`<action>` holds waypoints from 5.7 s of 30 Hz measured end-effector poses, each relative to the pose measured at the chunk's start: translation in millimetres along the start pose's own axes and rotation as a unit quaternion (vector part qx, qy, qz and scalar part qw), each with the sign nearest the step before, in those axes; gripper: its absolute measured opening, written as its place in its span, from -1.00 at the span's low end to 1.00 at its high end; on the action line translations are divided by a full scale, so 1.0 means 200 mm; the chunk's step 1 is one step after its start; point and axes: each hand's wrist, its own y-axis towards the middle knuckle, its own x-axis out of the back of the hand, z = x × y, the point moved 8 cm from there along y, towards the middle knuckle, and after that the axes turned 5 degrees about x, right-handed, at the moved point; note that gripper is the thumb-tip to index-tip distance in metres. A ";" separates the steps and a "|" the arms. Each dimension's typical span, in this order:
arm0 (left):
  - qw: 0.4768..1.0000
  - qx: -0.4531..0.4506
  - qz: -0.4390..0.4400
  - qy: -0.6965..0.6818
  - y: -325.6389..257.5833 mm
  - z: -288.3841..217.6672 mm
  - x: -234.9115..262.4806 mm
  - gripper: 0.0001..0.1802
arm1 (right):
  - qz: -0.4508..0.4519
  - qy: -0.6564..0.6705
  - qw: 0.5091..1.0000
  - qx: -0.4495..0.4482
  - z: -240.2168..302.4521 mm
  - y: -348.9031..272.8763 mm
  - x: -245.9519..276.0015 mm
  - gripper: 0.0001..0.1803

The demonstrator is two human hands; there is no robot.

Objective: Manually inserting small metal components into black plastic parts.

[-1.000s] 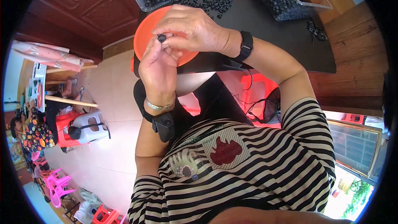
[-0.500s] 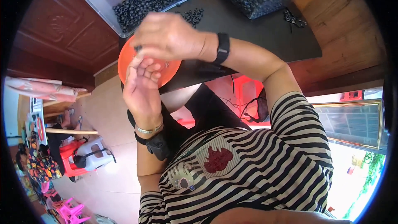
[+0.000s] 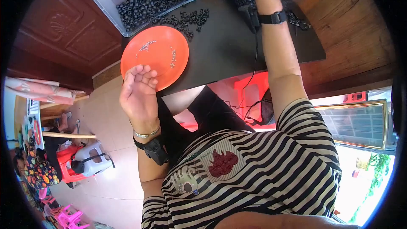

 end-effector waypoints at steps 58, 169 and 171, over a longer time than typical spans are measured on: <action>0.995 -0.068 0.010 0.069 0.03 -0.02 -0.16 -0.66 | 0.323 0.705 0.628 0.072 1.13 -0.30 -0.05 -0.74; 0.995 -0.082 -0.007 0.053 -0.08 -0.10 0.04 -0.74 | 0.556 0.482 0.621 0.267 1.21 -0.62 -0.14 -0.92; 0.995 -0.082 -0.010 0.050 -0.08 -0.10 0.04 -0.74 | 0.610 0.444 0.604 0.258 1.22 -0.65 -0.16 -0.94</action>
